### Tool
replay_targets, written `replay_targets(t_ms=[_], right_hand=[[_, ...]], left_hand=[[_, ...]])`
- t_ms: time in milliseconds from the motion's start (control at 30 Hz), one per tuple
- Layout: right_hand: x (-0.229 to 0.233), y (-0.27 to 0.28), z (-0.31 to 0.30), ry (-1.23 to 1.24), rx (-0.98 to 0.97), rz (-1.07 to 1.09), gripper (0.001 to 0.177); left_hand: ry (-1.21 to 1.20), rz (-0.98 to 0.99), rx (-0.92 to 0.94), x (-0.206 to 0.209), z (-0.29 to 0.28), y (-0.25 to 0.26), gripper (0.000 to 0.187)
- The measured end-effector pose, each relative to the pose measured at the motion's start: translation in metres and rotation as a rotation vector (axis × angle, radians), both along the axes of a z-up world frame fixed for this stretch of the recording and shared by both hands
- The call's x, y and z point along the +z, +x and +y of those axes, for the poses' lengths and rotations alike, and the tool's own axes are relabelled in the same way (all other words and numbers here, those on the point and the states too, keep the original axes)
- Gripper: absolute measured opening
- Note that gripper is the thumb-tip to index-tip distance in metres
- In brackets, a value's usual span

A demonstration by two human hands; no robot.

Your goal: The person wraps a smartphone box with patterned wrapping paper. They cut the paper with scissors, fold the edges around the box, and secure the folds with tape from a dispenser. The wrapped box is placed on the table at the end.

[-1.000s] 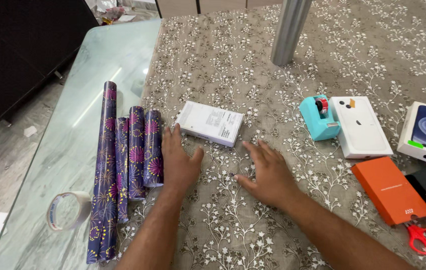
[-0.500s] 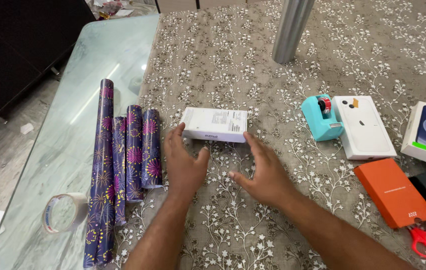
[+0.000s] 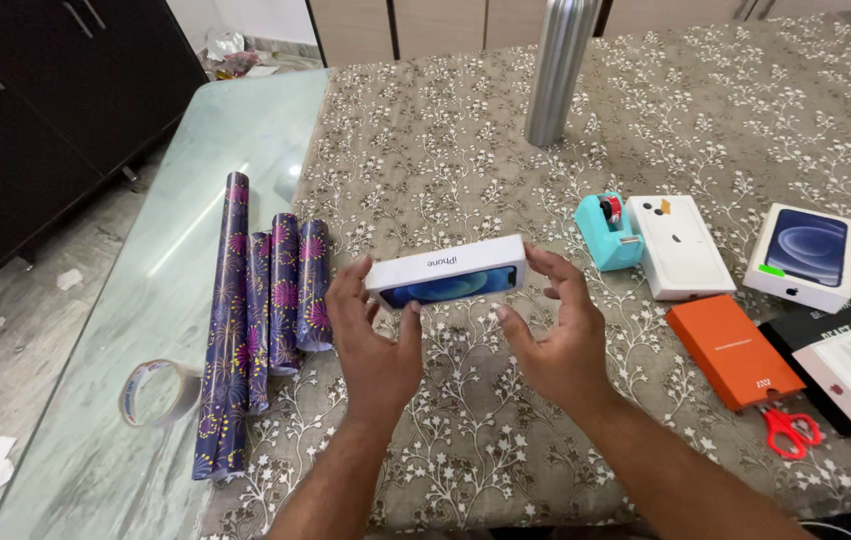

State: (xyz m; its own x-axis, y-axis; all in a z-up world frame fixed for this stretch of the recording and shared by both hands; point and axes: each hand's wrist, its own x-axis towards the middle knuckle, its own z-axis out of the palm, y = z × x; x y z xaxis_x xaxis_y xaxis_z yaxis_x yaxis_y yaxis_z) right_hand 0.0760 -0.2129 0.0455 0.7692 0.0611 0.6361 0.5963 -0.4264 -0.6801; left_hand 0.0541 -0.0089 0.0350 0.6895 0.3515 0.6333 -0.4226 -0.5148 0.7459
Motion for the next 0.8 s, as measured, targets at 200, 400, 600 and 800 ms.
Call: replay_targets(t_ms=[200, 400, 600, 800], right_hand=[[-0.007, -0.022, -0.001, 0.052, 0.021, -0.065, 0.052], [-0.023, -0.029, -0.005, 0.061, -0.024, 0.349, 0.038], [-0.034, -0.036, -0.012, -0.265, -0.127, 0.387, 0.043], [-0.041, -0.036, -0.014, -0.436, -0.117, 0.238, 0.047]], left_hand=[[-0.044, 0.121, 0.004, -0.005, 0.003, -0.022, 0.061], [-0.116, 0.551, 0.003, -0.018, 0.009, -0.025, 0.039], [0.059, 0.434, -0.024, -0.048, 0.015, -0.025, 0.036], [0.351, 0.317, 0.007, -0.043, 0.004, -0.039, 0.044]])
